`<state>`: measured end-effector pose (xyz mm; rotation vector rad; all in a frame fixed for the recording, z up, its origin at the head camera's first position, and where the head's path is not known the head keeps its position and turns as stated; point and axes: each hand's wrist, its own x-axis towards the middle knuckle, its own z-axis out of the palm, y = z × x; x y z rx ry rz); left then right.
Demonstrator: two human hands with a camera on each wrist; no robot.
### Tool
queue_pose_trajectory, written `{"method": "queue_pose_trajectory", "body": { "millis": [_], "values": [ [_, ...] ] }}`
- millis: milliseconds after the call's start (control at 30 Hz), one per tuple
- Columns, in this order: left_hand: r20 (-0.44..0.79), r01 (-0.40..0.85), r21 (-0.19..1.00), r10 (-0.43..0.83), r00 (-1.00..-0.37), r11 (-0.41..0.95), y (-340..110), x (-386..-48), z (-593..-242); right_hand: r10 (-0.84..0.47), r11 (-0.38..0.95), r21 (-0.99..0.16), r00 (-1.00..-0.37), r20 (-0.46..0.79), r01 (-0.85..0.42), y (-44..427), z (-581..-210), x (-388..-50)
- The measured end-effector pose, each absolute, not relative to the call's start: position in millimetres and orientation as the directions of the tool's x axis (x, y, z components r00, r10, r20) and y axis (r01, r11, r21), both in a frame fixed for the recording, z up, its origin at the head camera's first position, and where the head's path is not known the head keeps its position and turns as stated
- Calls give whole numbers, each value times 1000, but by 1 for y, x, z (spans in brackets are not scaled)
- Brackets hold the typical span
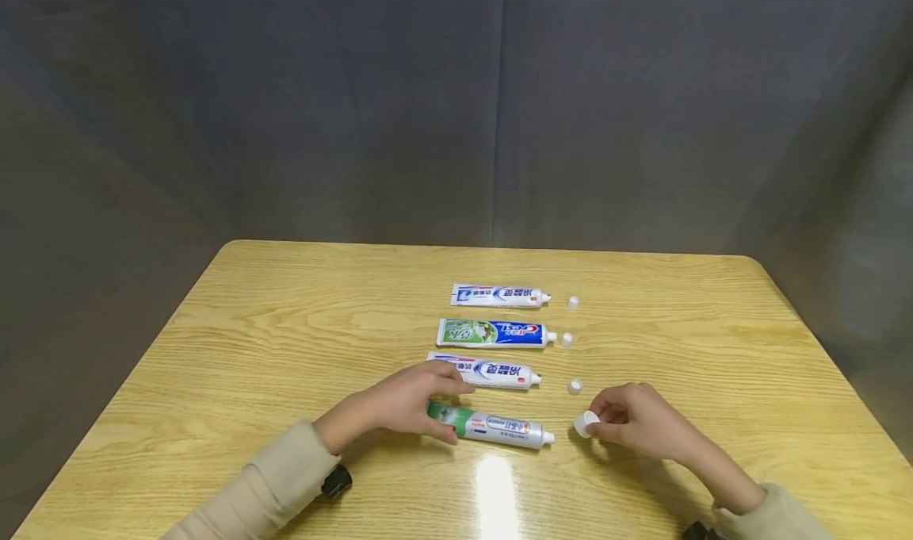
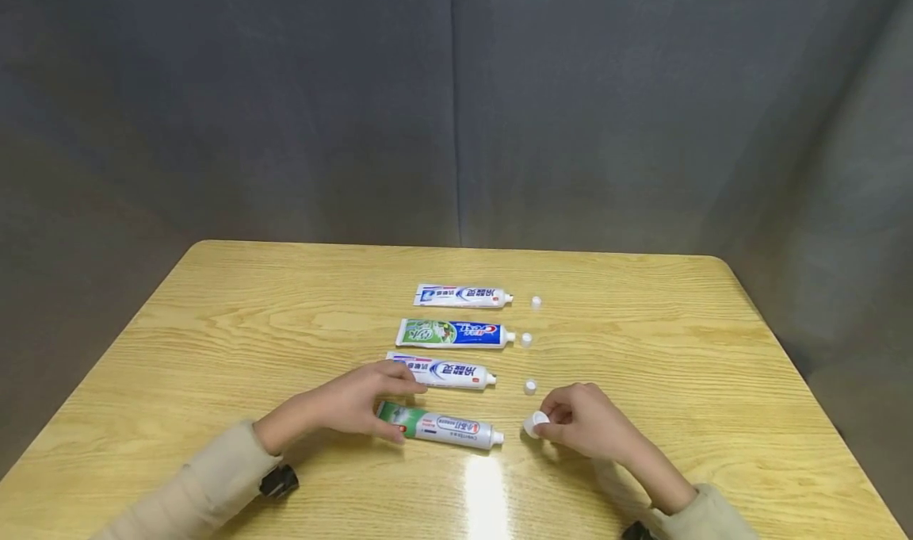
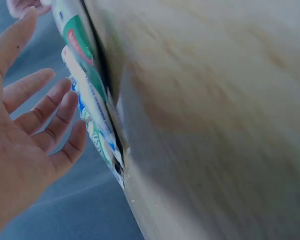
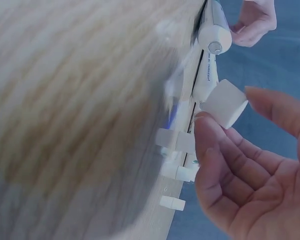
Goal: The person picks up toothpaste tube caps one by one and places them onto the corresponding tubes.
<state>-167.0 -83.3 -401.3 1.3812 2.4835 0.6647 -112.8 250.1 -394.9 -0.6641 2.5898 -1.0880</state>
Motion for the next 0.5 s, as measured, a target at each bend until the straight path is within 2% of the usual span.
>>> {"method": "queue_pose_trajectory", "body": {
  "millis": [500],
  "values": [
    [-6, 767, 483, 878, -479, 422, -78, -169, -407, -475, 611, -718, -880, 5, -334, 249, -396, -111]
  ]
}}
